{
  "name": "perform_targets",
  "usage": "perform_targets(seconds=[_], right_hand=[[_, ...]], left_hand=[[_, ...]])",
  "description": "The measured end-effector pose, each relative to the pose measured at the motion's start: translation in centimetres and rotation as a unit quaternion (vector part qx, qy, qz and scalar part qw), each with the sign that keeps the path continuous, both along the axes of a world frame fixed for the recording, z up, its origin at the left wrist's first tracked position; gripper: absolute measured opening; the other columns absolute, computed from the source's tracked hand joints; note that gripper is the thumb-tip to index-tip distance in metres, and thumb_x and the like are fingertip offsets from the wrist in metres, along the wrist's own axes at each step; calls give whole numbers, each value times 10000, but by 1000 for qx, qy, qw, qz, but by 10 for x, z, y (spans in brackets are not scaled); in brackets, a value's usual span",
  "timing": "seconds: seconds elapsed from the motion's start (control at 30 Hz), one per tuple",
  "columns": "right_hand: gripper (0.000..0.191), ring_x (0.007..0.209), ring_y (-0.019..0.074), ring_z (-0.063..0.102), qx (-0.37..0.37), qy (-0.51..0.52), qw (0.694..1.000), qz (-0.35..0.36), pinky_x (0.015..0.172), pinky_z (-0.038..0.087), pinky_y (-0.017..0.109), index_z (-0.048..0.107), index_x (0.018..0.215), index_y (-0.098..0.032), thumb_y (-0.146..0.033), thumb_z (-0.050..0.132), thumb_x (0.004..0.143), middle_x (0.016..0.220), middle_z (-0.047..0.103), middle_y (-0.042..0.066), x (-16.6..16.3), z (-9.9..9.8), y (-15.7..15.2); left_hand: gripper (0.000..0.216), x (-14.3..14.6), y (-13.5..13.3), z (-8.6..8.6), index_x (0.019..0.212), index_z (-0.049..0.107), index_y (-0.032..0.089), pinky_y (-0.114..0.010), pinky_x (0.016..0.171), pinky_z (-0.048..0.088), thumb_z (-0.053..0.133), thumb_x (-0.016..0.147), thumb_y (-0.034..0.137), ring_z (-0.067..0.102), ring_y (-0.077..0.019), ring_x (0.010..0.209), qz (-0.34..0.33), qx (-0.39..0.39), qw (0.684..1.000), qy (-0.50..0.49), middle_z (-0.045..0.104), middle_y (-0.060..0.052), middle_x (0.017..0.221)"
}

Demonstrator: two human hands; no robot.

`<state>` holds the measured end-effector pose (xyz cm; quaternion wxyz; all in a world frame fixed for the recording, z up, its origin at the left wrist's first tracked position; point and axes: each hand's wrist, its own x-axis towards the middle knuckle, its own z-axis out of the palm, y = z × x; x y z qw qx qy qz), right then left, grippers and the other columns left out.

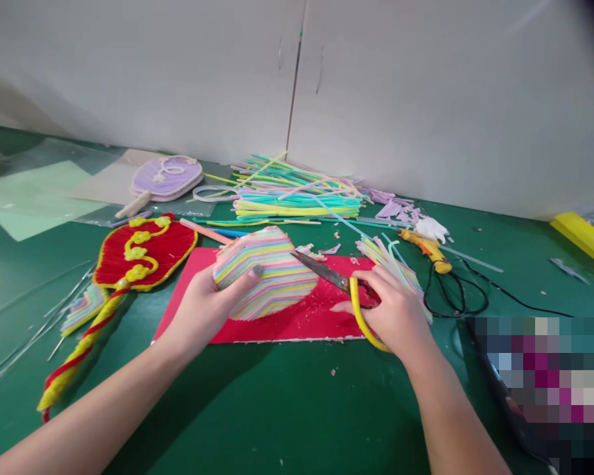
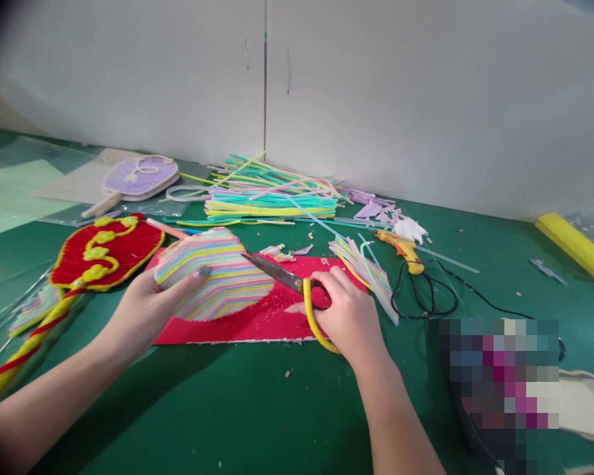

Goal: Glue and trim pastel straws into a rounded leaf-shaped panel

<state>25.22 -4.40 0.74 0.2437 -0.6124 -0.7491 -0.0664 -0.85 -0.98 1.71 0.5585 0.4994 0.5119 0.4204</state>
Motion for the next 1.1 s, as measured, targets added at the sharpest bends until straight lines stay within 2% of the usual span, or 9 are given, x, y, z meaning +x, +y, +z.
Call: perform_targets(seconds=[0.13, 0.3, 0.73, 1.1], right_hand=[[388, 764, 241, 653, -17, -1, 1000, -5, 579, 448, 294, 604, 941, -202, -547, 622, 765, 869, 635, 62, 0, 2, -1], [454, 862, 271, 643, -63, -3, 998, -9, 604, 460, 309, 545, 1015, -200, -552, 636, 744, 961, 628, 84, -1, 2, -1], [435, 852, 279, 641, -64, 23, 998, 2, 685, 479, 352, 553, 1001, -212, -558, 633, 749, 931, 629, 81, -2, 1, 0], [489, 923, 294, 626, -97, 3, 995, -6, 673, 485, 350, 527, 1051, -216, -578, 630, 739, 998, 609, 84, -3, 7, -3]], left_hand=[[583, -1, 0, -1, 1175, 621, 150, -397, 875, 551, 674, 726, 518, 631, -326, 1055, 2, -4, 1000, -8, 673, -84, 1180], [571, -2, 1, -6, 1201, 612, 156, -391, 861, 560, 685, 735, 479, 646, -315, 1031, 1, -14, 999, -38, 680, -80, 1166], [601, -1, 0, -5, 1211, 612, 157, -411, 846, 562, 690, 721, 496, 653, -327, 1012, -6, -29, 999, -27, 688, -92, 1147], [491, -1, 0, -2, 1104, 668, 172, -408, 880, 549, 705, 715, 470, 643, -326, 1030, 10, 28, 999, -16, 704, -66, 1116]])
